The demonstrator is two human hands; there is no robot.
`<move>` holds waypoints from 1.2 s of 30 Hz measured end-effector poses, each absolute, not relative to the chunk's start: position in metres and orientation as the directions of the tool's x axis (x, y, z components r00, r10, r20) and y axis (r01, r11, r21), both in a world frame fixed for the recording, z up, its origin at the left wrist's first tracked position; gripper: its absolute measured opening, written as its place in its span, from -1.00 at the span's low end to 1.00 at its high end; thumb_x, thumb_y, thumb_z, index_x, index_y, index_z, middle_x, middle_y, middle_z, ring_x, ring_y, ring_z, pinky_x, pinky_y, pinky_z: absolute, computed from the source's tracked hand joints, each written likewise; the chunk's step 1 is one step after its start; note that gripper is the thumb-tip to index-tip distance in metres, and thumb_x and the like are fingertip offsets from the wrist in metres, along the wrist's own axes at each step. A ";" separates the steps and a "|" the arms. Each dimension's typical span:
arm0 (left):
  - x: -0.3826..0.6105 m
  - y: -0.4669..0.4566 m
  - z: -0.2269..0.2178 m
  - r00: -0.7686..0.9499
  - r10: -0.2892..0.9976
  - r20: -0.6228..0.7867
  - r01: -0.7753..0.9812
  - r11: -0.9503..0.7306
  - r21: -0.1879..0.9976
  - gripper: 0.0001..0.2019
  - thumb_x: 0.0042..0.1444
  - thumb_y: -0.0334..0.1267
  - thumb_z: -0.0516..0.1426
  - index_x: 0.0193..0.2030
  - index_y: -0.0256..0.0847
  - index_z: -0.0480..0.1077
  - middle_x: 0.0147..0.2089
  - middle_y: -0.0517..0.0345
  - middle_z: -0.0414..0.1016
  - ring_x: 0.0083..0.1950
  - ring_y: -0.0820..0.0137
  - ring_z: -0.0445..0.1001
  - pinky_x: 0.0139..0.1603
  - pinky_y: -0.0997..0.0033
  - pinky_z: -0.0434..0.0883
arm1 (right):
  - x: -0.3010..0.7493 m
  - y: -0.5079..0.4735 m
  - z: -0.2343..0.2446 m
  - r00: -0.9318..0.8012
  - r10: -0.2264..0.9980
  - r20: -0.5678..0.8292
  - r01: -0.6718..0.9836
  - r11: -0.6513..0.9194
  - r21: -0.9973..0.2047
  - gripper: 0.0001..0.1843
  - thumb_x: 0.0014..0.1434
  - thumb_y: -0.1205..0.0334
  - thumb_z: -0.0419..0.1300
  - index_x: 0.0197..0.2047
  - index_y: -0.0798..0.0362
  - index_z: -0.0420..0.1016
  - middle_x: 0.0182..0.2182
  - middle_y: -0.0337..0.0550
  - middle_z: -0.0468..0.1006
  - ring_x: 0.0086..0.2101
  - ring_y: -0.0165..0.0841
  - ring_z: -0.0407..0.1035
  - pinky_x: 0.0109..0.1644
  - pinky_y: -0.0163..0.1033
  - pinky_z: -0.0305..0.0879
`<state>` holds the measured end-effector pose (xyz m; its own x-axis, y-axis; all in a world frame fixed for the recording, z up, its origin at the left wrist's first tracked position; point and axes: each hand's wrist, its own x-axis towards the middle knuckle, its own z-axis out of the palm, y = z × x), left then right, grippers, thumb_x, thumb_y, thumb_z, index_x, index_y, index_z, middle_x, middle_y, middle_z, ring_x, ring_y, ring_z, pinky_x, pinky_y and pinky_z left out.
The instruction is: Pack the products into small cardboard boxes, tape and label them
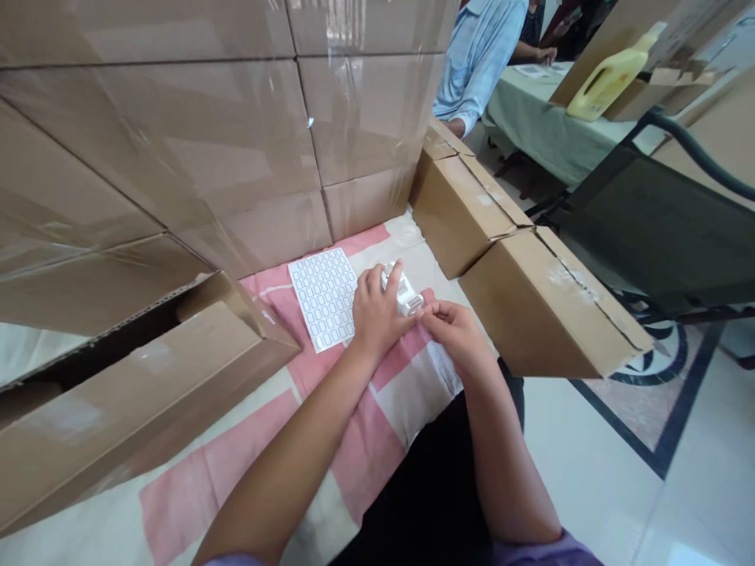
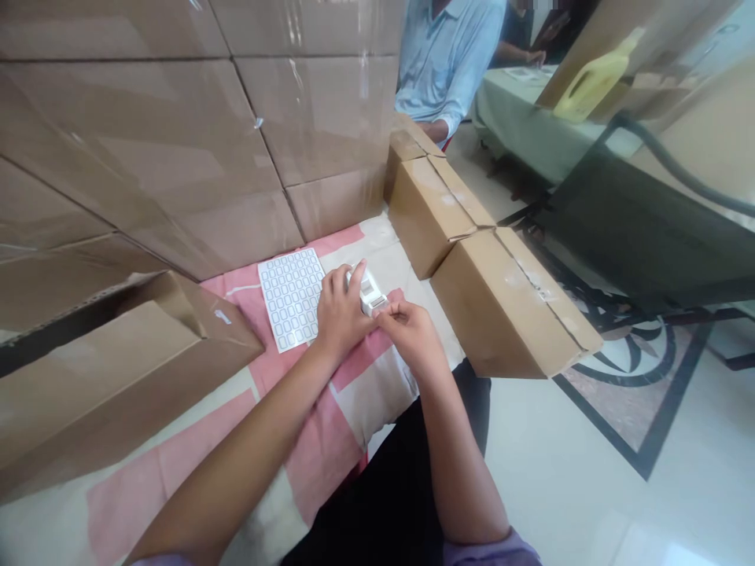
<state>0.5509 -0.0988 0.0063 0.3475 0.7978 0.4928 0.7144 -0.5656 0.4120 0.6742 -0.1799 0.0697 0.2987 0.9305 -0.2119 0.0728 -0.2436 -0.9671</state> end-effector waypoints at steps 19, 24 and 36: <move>0.551 -0.099 0.009 0.273 0.844 0.462 0.773 -0.478 0.416 -0.06 0.14 0.44 0.07 0.48 -0.19 0.17 0.35 -0.19 0.31 0.31 -0.05 0.26 0.23 0.07 0.33 | 0.676 -0.180 0.049 0.336 0.916 -0.219 -0.236 -0.143 -0.961 -0.58 -0.01 0.20 0.35 -0.58 -0.02 0.11 -0.58 -0.28 0.48 -0.60 -0.49 0.19 -0.54 -0.34 -0.01; 0.551 -0.096 0.007 0.277 0.837 0.473 0.766 -0.489 0.418 -0.06 0.17 0.47 -0.01 0.48 -0.19 0.17 0.37 -0.20 0.29 0.32 -0.05 0.25 0.24 0.09 0.32 | 0.672 -0.182 0.042 0.437 0.891 -0.123 -0.143 -0.066 -0.987 -0.48 0.13 0.15 0.36 -0.56 -0.02 0.05 -0.59 -0.30 0.46 -0.62 -0.49 0.20 -0.55 -0.34 0.02; 0.551 -0.097 0.013 0.275 0.854 0.442 0.771 -0.471 0.428 -0.13 0.17 0.40 0.09 0.44 -0.17 0.22 0.36 -0.18 0.31 0.33 -0.07 0.26 0.28 0.04 0.34 | 0.671 -0.185 0.039 0.494 0.868 0.055 0.038 0.041 -0.998 -0.64 0.15 0.33 0.36 -0.50 -0.02 0.24 -0.49 -0.29 0.51 -0.47 -0.43 0.38 -0.35 -0.29 0.29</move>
